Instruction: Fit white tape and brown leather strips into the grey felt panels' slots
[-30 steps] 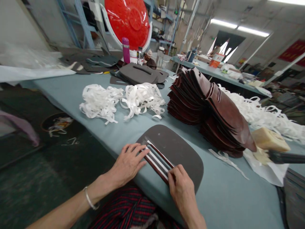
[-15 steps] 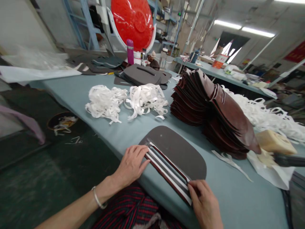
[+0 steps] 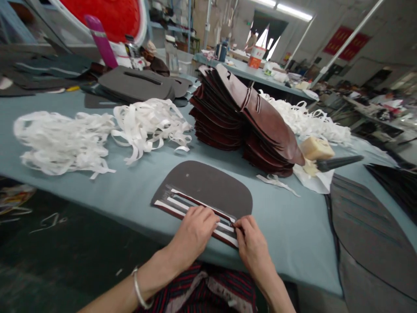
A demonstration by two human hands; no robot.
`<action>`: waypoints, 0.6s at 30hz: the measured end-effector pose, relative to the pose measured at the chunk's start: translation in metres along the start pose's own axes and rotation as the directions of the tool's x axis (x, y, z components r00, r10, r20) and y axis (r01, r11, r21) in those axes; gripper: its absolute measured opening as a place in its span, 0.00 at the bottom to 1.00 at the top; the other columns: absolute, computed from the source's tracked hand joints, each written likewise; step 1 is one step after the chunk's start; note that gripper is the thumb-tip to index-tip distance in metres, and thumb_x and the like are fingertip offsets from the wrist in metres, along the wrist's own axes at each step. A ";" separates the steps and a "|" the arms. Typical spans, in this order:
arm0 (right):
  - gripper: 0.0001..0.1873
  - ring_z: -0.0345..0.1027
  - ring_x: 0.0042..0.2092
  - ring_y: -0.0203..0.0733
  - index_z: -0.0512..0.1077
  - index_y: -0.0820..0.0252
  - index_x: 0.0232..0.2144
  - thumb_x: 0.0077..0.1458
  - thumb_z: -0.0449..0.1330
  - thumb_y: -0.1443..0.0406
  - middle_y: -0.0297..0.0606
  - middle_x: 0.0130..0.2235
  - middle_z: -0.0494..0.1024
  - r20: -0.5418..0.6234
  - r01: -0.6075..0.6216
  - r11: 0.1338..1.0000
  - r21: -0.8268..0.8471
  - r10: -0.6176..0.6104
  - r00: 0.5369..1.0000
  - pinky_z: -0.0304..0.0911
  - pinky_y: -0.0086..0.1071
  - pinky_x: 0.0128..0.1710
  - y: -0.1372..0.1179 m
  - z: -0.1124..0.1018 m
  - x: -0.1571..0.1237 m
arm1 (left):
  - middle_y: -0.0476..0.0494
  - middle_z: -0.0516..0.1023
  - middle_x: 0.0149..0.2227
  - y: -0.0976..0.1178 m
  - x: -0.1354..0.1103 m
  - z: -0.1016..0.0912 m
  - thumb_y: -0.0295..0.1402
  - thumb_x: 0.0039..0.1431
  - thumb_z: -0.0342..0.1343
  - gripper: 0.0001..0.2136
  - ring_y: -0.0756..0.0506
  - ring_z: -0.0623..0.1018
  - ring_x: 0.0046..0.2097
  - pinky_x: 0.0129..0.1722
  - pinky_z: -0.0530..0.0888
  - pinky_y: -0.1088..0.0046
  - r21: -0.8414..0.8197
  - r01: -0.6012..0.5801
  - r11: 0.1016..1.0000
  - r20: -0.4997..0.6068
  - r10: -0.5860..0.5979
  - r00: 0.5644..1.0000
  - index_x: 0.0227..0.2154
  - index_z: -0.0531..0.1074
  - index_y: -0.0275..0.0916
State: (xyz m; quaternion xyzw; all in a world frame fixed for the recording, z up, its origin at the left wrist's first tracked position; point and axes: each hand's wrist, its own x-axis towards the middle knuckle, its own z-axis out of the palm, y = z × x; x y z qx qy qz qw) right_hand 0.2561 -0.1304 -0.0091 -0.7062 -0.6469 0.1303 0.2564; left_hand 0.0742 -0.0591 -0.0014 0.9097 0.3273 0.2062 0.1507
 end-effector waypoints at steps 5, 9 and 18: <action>0.09 0.62 0.35 0.38 0.65 0.58 0.31 0.55 0.47 0.74 0.37 0.35 0.66 -0.003 -0.011 1.000 0.013 0.011 1.000 0.61 0.31 0.37 0.001 0.001 -0.003 | 0.45 0.70 0.34 0.021 0.020 0.022 0.26 0.62 0.49 0.04 0.43 0.69 0.38 0.38 0.64 0.64 0.179 -0.140 0.974 0.127 0.118 0.985 0.33 0.67 0.38; 0.09 0.62 0.35 0.38 0.65 0.58 0.30 0.55 0.48 0.73 0.37 0.35 0.66 -0.020 -0.022 0.999 0.031 0.023 1.000 0.61 0.31 0.36 0.004 0.003 -0.004 | 0.43 0.71 0.33 0.028 0.025 0.026 0.23 0.58 0.52 0.03 0.42 0.70 0.36 0.36 0.65 0.62 0.301 -0.235 0.924 0.190 0.183 0.965 0.32 0.68 0.36; 0.07 0.64 0.35 0.38 0.66 0.57 0.29 0.55 0.49 0.71 0.37 0.34 0.68 -0.098 0.037 0.997 0.073 -0.030 0.995 0.62 0.31 0.35 0.010 0.010 -0.005 | 0.40 0.72 0.30 0.034 0.037 0.013 0.25 0.58 0.51 0.03 0.43 0.73 0.34 0.33 0.67 0.64 0.304 -0.411 0.859 0.266 0.338 0.903 0.31 0.70 0.32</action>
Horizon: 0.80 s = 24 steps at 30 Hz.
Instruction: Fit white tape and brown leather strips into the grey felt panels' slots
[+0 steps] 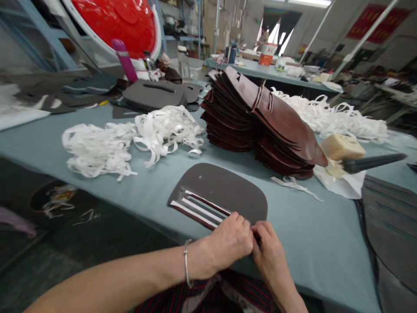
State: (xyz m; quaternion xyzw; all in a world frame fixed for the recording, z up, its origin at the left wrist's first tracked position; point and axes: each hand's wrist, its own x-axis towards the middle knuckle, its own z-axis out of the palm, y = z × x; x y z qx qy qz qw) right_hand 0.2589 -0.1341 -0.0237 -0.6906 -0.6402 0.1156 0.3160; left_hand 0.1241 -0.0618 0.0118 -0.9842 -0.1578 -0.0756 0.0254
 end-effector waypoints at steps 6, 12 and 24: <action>0.06 0.65 0.38 0.40 0.66 0.56 0.31 0.56 0.50 0.70 0.38 0.36 0.67 0.001 0.013 1.000 -0.009 -0.013 1.000 0.63 0.33 0.39 0.003 0.004 -0.003 | 0.40 0.75 0.32 -0.017 -0.007 0.010 0.25 0.58 0.49 0.03 0.44 0.75 0.37 0.38 0.71 0.66 -0.446 0.231 0.865 -0.058 -0.285 0.957 0.32 0.66 0.35; 0.06 0.65 0.38 0.39 0.65 0.57 0.31 0.58 0.49 0.69 0.38 0.37 0.66 -0.007 0.011 1.000 -0.021 -0.011 1.000 0.63 0.33 0.39 0.001 0.004 -0.005 | 0.49 0.75 0.29 -0.100 -0.057 -0.025 0.32 0.64 0.40 0.06 0.50 0.76 0.33 0.37 0.72 0.69 -0.998 0.035 -0.059 0.068 -0.818 0.571 0.33 0.58 0.39; 0.07 0.66 0.37 0.40 0.69 0.56 0.35 0.59 0.53 0.61 0.38 0.37 0.70 0.070 -0.100 0.986 0.134 0.092 0.993 0.61 0.33 0.39 -0.025 -0.007 0.005 | 0.55 0.72 0.25 -0.104 -0.111 -0.098 0.33 0.55 0.56 0.15 0.55 0.67 0.25 0.27 0.62 0.79 -0.922 0.346 0.173 0.137 -0.690 0.711 0.44 0.61 0.40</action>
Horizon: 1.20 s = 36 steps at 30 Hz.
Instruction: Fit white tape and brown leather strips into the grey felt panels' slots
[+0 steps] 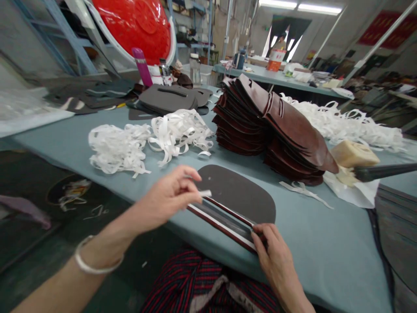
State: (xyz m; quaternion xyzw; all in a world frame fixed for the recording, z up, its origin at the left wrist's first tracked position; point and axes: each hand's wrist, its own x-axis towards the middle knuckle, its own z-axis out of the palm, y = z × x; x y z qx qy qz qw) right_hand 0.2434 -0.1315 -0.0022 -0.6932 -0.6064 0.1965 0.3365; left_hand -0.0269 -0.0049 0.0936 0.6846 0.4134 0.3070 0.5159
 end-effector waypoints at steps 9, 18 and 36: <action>0.16 0.59 0.25 0.32 0.71 0.60 0.35 0.60 0.53 0.54 0.29 0.23 0.68 0.385 -0.321 0.792 0.519 0.119 0.915 0.56 0.26 0.27 -0.064 0.001 0.008 | 0.55 0.73 0.27 -0.012 -0.004 0.079 0.33 0.55 0.56 0.11 0.52 0.71 0.30 0.30 0.64 0.77 0.080 0.058 0.995 0.300 -0.079 0.951 0.41 0.65 0.41; 0.17 0.62 0.28 0.35 0.71 0.58 0.28 0.58 0.53 0.53 0.31 0.24 0.69 0.101 -0.228 0.957 0.179 0.213 0.972 0.56 0.26 0.29 -0.002 -0.013 -0.006 | 0.51 0.75 0.32 -0.053 -0.006 0.020 0.36 0.61 0.48 0.10 0.51 0.72 0.34 0.34 0.65 0.77 0.327 -0.015 0.945 0.271 -0.078 0.959 0.32 0.73 0.40; 0.20 0.68 0.26 0.35 0.72 0.54 0.29 0.57 0.51 0.47 0.31 0.26 0.74 0.077 -0.168 0.979 -0.113 0.177 0.981 0.61 0.24 0.26 0.031 0.011 -0.016 | 0.49 0.77 0.27 -0.085 0.021 0.013 0.36 0.54 0.51 0.09 0.49 0.74 0.30 0.30 0.64 0.76 0.516 0.267 0.814 -0.138 -0.228 0.964 0.28 0.74 0.38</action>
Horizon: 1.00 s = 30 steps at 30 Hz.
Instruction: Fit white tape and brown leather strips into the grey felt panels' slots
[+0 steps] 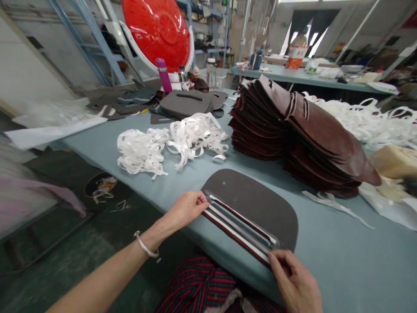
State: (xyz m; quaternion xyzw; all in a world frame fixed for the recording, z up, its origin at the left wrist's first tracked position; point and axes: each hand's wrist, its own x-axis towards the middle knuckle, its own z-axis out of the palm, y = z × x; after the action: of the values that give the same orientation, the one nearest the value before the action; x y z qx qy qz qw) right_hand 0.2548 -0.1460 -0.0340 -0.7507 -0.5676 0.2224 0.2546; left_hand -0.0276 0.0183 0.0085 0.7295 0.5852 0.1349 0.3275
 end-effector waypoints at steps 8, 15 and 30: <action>0.22 0.68 0.24 0.35 0.72 0.54 0.28 0.55 0.50 0.45 0.30 0.22 0.73 0.001 -0.107 0.994 -0.024 0.107 0.994 0.61 0.24 0.23 -0.001 0.002 0.002 | 0.49 0.78 0.27 -0.007 0.010 0.004 0.38 0.52 0.51 0.10 0.49 0.75 0.30 0.30 0.65 0.76 -0.003 0.019 1.000 0.054 -0.019 0.998 0.29 0.74 0.38; 0.22 0.67 0.22 0.36 0.72 0.53 0.28 0.54 0.50 0.45 0.29 0.20 0.71 -0.024 -0.130 0.990 -0.048 0.129 0.991 0.60 0.25 0.22 -0.008 0.000 0.002 | 0.48 0.77 0.26 -0.004 0.010 0.004 0.36 0.53 0.51 0.09 0.48 0.75 0.30 0.29 0.64 0.75 0.027 0.014 1.000 0.030 -0.015 0.999 0.28 0.74 0.38; 0.19 0.60 0.22 0.35 0.69 0.55 0.23 0.55 0.51 0.50 0.28 0.19 0.66 -0.108 -0.172 0.985 -0.022 0.169 0.980 0.53 0.27 0.24 -0.028 -0.001 0.001 | 0.42 0.74 0.34 0.000 -0.017 0.031 0.29 0.63 0.46 0.07 0.43 0.72 0.39 0.40 0.66 0.67 0.457 -0.220 0.862 -0.243 0.359 0.901 0.35 0.69 0.38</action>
State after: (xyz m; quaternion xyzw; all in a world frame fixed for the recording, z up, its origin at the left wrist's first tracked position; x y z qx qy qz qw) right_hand 0.2350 -0.1392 -0.0158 -0.8112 -0.4902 0.1946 0.2525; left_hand -0.0148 -0.0078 -0.0116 0.8311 0.5277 0.1710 0.0396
